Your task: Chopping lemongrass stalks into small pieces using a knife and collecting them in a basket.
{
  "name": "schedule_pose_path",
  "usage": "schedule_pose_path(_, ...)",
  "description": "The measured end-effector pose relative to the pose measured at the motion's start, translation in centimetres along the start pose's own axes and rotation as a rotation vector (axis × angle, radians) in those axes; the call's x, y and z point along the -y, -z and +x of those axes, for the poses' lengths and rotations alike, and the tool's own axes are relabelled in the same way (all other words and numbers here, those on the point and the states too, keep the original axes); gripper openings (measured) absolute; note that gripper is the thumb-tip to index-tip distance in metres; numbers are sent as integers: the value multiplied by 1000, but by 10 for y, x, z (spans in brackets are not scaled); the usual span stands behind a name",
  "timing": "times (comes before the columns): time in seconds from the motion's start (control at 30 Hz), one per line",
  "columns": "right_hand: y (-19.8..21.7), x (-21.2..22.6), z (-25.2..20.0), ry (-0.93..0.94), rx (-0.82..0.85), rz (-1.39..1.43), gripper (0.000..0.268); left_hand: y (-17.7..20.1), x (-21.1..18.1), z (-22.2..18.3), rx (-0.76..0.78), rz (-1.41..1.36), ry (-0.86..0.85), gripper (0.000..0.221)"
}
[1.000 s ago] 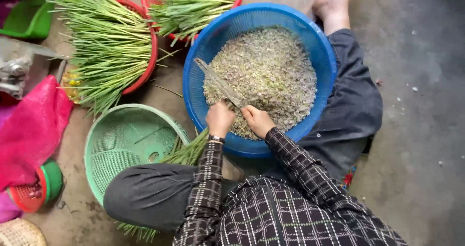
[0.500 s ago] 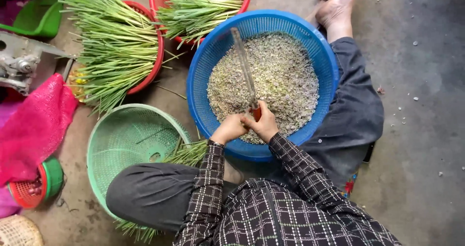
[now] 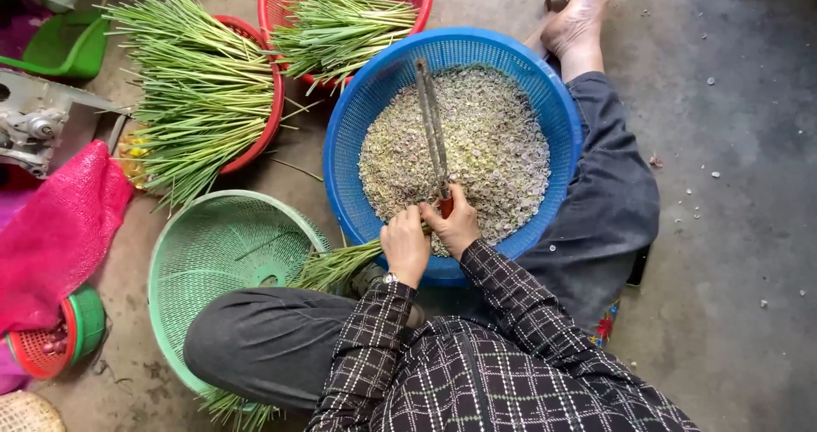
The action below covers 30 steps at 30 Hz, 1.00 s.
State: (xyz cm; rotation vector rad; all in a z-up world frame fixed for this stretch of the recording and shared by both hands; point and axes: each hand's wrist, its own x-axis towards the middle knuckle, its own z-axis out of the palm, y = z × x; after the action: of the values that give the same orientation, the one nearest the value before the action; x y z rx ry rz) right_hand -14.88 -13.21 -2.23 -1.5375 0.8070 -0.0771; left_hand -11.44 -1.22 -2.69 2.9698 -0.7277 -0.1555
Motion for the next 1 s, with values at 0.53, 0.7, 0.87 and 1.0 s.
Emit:
schedule_pose_path(0.53,15,-26,-26,211,248,-462,40,63,73,87,116,-513,515,19)
schedule_pose_path(0.7,3,-40,-6,185,242,-403,44,78,37,68,244,-653,519,27)
schedule_pose_path(0.87,-4,-23,-31,266,248,-471,38,71,60,89,217,-480,468,20)
schedule_pose_path(1.0,5,-26,-2,154,207,-407,43,57,35,76,279,-747,469,20)
